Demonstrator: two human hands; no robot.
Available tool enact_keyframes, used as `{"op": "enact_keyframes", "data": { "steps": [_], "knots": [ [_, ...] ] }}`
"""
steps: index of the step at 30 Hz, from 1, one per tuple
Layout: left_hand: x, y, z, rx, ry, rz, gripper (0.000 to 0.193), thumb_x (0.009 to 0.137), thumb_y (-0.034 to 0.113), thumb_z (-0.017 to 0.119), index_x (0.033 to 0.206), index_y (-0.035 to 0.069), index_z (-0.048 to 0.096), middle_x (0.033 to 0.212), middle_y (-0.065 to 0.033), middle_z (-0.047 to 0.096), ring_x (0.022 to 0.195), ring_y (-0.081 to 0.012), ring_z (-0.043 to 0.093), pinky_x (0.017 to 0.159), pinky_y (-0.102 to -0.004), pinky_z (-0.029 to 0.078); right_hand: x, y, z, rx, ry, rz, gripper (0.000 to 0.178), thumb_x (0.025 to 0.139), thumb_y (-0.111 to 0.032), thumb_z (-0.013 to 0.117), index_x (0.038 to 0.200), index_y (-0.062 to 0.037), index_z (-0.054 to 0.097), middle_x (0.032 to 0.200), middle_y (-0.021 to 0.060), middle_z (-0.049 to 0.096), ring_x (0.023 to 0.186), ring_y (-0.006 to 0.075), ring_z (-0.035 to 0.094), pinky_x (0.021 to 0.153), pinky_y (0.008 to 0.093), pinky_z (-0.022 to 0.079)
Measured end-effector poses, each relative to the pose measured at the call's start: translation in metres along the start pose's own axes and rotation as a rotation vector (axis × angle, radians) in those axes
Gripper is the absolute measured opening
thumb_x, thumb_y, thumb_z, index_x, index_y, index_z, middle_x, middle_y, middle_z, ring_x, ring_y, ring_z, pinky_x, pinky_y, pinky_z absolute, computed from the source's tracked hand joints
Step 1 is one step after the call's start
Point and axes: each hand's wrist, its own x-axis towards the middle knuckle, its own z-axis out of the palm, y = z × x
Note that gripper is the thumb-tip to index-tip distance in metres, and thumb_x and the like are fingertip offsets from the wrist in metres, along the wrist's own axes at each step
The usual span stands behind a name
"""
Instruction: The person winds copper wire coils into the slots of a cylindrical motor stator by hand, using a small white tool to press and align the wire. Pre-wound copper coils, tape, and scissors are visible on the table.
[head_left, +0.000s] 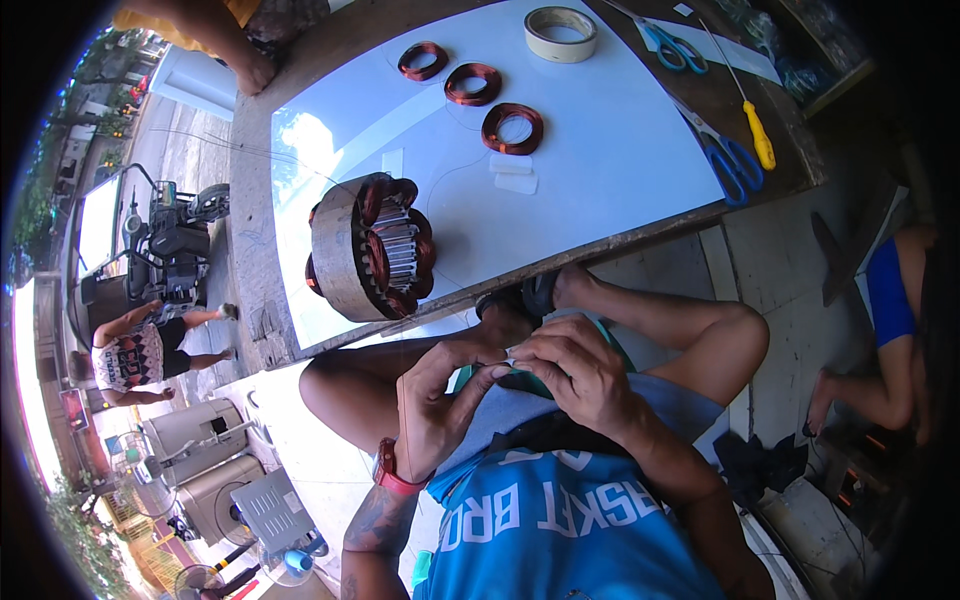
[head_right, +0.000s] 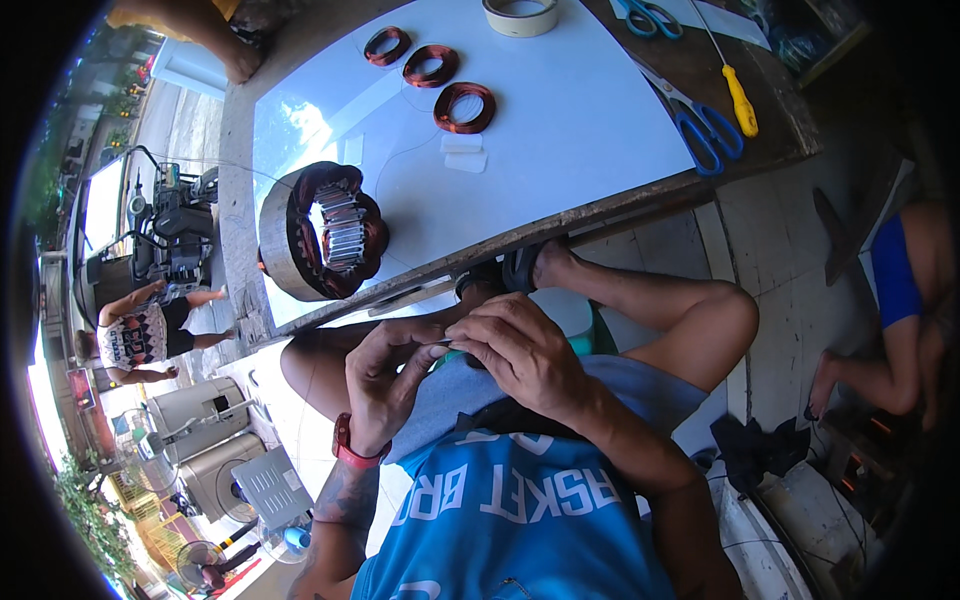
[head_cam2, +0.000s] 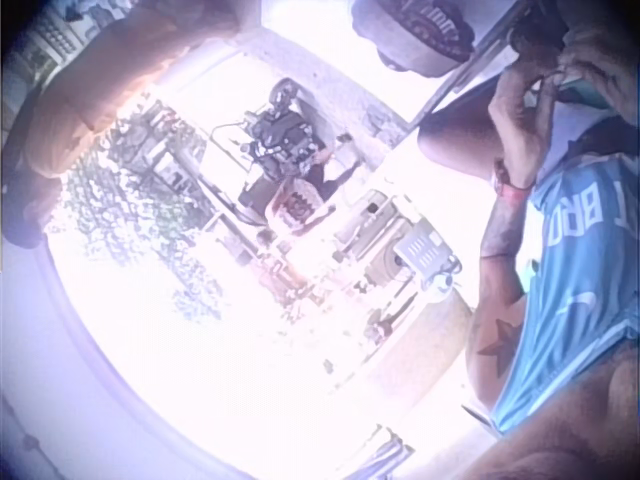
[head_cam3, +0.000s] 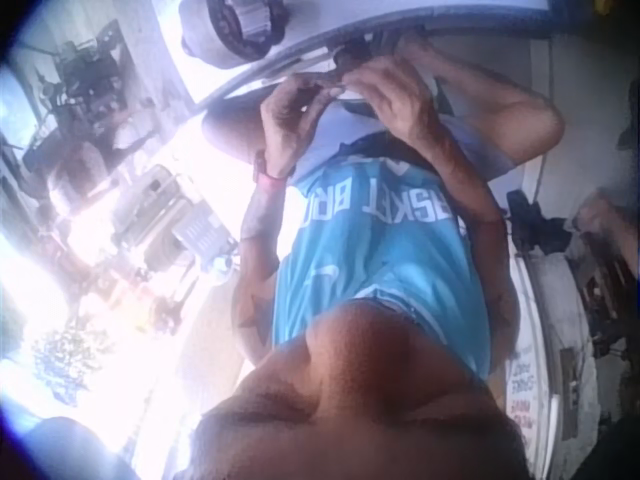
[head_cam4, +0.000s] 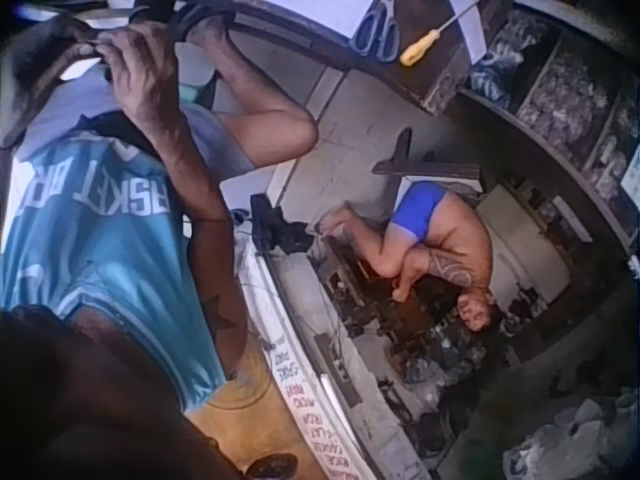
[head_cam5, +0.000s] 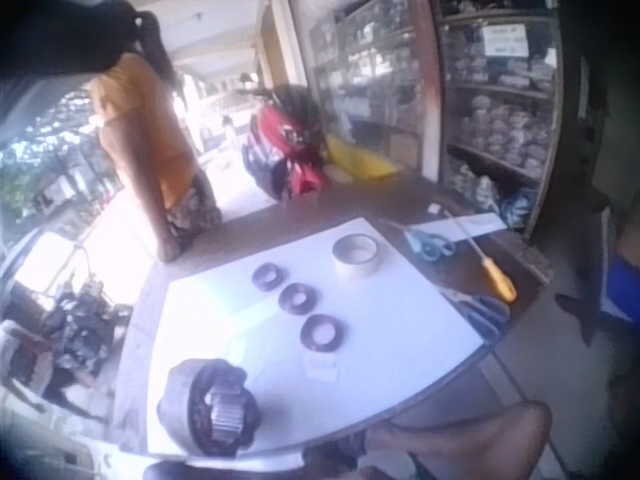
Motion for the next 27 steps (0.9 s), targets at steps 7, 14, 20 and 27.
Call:
{"op": "enact_keyframes", "data": {
  "steps": [7, 14, 20, 27],
  "knots": [
    [-0.002, 0.004, -0.005, 0.049, 0.016, -0.092, 0.021, 0.091, 0.007, 0.084, 0.110, 0.002, 0.080, 0.108, -0.0106, 0.081, 0.098, -0.0222, 0.078, 0.086, -0.0343, 0.061, 0.007, 0.000, -0.003, -0.026, -0.001, -0.020, 0.034, 0.089, -0.008, 0.085, 0.121, -0.0049, 0.074, 0.110, 0.0086, 0.073, 0.105, 0.0263, 0.071, 0.089, 0.0381, 0.061],
    [-0.002, 0.003, -0.006, 0.103, 0.033, -0.014, 0.020, 0.090, 0.005, 0.084, 0.110, 0.003, 0.082, 0.106, -0.0106, 0.081, 0.097, -0.0222, 0.078, 0.086, -0.0341, 0.061, 0.011, -0.002, 0.000, -0.017, 0.029, 0.014, 0.025, 0.088, -0.007, 0.085, 0.111, -0.0045, 0.076, 0.100, 0.0078, 0.072, 0.094, 0.0270, 0.071, 0.081, 0.0387, 0.059],
    [0.000, 0.005, -0.002, 0.178, 0.065, 0.094, 0.018, 0.092, 0.002, 0.082, 0.110, 0.003, 0.080, 0.106, -0.0107, 0.080, 0.095, -0.0228, 0.077, 0.086, -0.0335, 0.061, 0.013, -0.004, 0.003, -0.001, 0.042, 0.006, 0.022, 0.090, -0.005, 0.083, 0.110, -0.0035, 0.075, 0.099, 0.0084, 0.072, 0.093, 0.0265, 0.071, 0.079, 0.0384, 0.059],
    [0.000, 0.008, 0.000, 0.016, 0.082, -0.024, 0.014, 0.094, 0.001, 0.080, 0.107, 0.000, 0.077, 0.105, -0.0111, 0.079, 0.094, -0.0196, 0.076, 0.085, -0.0318, 0.060, 0.014, -0.004, 0.001, 0.116, 0.027, 0.089, 0.024, 0.088, -0.002, 0.084, 0.110, -0.0034, 0.075, 0.107, 0.0086, 0.075, 0.104, 0.0275, 0.073, 0.088, 0.0393, 0.061]
  ]
}}
